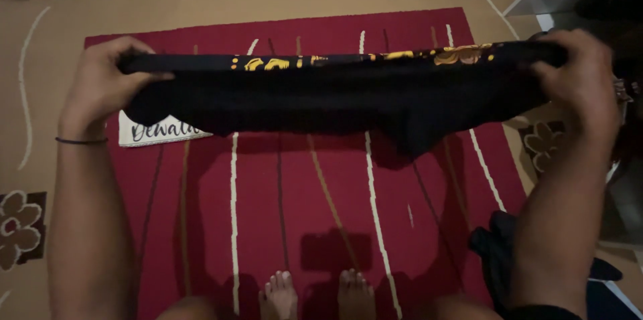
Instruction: The person is folding a white t-shirt and then a black t-shirt while sitting on a red rug on the floor.
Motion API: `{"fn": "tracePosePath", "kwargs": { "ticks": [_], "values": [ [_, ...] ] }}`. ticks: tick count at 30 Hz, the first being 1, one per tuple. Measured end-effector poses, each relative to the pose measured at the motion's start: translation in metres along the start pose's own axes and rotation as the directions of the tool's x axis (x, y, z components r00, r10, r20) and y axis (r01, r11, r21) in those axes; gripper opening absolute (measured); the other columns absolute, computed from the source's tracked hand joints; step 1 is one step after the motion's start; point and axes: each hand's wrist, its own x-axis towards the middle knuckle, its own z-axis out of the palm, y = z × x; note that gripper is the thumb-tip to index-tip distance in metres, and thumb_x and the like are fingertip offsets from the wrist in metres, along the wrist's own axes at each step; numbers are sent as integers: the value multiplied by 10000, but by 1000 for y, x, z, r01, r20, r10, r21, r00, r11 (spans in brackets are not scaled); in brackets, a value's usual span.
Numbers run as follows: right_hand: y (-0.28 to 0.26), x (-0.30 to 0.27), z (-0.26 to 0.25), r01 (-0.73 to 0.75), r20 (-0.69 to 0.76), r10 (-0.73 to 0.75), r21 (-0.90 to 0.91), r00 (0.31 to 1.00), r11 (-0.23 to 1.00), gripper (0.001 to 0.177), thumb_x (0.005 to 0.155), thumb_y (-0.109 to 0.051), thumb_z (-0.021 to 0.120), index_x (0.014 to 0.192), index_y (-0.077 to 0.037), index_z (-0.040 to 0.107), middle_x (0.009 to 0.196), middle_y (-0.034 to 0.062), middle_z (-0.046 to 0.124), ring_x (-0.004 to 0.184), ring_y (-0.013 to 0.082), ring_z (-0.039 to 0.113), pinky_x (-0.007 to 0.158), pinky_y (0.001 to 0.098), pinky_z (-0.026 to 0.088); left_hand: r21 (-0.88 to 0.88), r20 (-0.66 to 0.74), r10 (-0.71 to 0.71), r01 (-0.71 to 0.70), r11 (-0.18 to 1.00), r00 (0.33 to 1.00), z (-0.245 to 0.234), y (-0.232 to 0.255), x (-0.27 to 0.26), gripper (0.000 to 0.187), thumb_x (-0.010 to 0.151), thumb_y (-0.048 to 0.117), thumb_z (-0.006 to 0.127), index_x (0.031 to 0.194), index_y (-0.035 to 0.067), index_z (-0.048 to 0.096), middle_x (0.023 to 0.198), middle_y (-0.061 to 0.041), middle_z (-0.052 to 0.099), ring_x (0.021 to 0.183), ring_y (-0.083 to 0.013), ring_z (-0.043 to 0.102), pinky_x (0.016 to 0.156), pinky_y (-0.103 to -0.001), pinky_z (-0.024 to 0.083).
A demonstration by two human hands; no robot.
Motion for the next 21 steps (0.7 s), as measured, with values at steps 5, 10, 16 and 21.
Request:
{"fn": "tracePosePath", "kwargs": {
  "ticks": [5,10,16,21],
  "values": [
    [40,3,11,128,-401,-132,-35,906,991,443,770,103,679,1179,-40,771,1070,111,662,1002,249,677,943,357,592,-27,-141,62,-67,997,988,-4,-23,1,171,967,-50,690,1124,-20,752,955,-77,734,852,-104,671,808,-257,540],
    [101,26,76,69,-578,69,213,813,975,220,897,62,734,1115,43,712,1111,117,690,1019,223,684,859,358,560,-81,-253,111,-135,988,961,10,-47,5,149,1057,-42,613,1131,-27,741,1010,-79,747,953,-115,691,887,-238,546],
    [70,30,96,-172,-119,518,861,847,479,189,1100,-143,733,1185,-6,635,1041,39,652,907,141,602,805,310,510,64,-166,131,-122,990,977,7,11,0,219,964,101,786,1152,-1,736,1043,-107,753,998,-187,722,886,-280,560],
    [64,12,63,-2,-93,483,981,871,192,345,1077,-119,762,1375,-40,607,1173,50,718,1047,177,707,949,342,608,163,67,-129,117,980,989,-18,-29,-6,396,825,239,855,1157,58,738,988,-85,740,857,-175,717,745,-306,588]
  ]
}}
